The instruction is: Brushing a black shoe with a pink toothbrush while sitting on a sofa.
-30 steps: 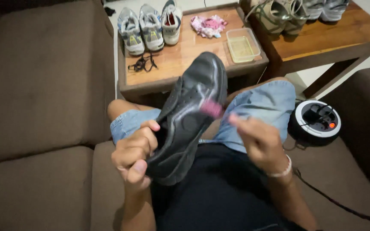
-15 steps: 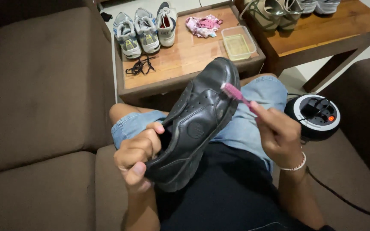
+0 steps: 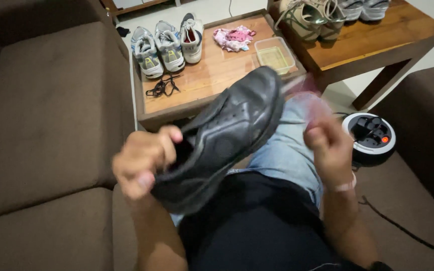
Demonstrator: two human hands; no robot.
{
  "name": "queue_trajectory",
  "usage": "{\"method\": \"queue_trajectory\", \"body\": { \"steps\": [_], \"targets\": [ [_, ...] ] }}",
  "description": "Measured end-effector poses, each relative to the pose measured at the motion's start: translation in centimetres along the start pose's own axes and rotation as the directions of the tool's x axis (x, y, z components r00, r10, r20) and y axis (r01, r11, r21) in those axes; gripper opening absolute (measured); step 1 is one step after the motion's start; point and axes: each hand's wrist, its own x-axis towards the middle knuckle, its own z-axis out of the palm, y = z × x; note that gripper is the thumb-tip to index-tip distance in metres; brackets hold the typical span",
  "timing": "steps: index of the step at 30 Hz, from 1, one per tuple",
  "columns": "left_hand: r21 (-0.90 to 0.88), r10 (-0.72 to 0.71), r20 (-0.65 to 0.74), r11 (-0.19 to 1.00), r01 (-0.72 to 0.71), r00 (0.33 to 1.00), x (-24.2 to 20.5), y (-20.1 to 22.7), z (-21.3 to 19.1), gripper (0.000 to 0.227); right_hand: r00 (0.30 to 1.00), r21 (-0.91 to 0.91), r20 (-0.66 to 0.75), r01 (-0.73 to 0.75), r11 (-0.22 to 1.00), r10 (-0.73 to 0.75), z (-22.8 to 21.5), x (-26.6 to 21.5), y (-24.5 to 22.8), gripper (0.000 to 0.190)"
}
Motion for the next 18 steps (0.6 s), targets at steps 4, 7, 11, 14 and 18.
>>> {"method": "queue_trajectory", "body": {
  "steps": [4,7,11,14,18],
  "targets": [
    [-0.104,-0.037,0.119,0.993,0.049,0.992,8.7,-1.1,0.1,0.05,0.91,0.68,0.123,-0.367,0.634,0.395,3.0,9.0,-11.6,0.037],
    [-0.219,-0.117,0.173,0.964,0.154,0.978,14.1,-2.0,0.5,0.05,0.997,0.777,0.068,-0.037,0.628,-0.025,3.8,12.1,-9.7,0.1],
    [-0.24,-0.251,0.035,0.938,0.252,0.967,15.7,-3.9,-0.3,0.044,0.995,0.816,0.036,0.025,0.577,-0.093,4.8,13.3,-9.2,0.085],
    [-0.393,-0.446,-0.293,0.863,0.319,0.846,15.7,-7.3,-0.5,0.036,0.999,0.849,-0.038,0.035,0.528,-0.006,5.9,12.8,-8.2,0.066],
    [-0.645,-0.659,-0.748,0.698,-0.311,0.073,6.8,-17.3,-6.5,0.026,0.957,0.957,-0.167,0.1,0.273,0.237,8.2,12.4,-6.0,0.044]
  ]
}}
